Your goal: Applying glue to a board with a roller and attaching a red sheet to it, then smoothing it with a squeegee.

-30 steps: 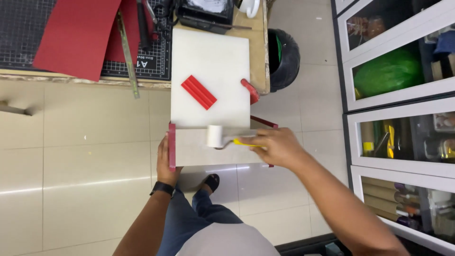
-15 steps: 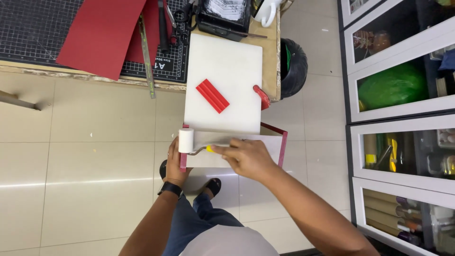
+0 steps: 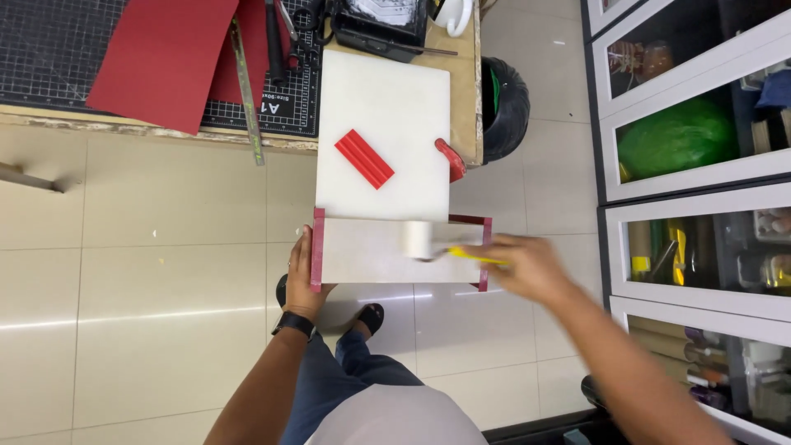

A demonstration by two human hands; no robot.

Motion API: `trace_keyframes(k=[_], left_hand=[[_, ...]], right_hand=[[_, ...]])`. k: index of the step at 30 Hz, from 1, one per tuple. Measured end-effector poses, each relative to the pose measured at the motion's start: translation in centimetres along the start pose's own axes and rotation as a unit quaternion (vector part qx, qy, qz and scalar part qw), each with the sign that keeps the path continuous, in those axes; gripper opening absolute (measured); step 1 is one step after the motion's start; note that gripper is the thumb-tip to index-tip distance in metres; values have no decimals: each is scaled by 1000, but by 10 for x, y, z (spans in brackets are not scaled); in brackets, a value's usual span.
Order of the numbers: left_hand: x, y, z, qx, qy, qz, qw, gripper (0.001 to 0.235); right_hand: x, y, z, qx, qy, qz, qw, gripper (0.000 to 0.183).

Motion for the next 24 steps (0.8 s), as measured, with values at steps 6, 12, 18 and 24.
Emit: trace_keyframes(k=[6,12,18,24], left_hand=[[2,-2,0,5,-11,8,1000,136],[-3,-4,-7,-6,4,-18,1000,137],[-1,-13,-22,-3,-12,-17,1000,144],[-2,-22,-35,1,-45,13,999,139]], right_hand=[[-32,-59,-7,-126,37,13,991,30],[15,68,54,-19,-71,5,997,37],[18,53,38,18,-10,88,996,32],[-37,-36,-27,-164,102,110,975,36]])
Point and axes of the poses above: each hand's wrist, its own x-axis towards the middle knuckle, its own y-axis out of the palm, z = x × y, the point moved 2 cm from there along x, towards the middle knuckle, and after that the axes turned 15 degrees about y, right-handed, at the moved point
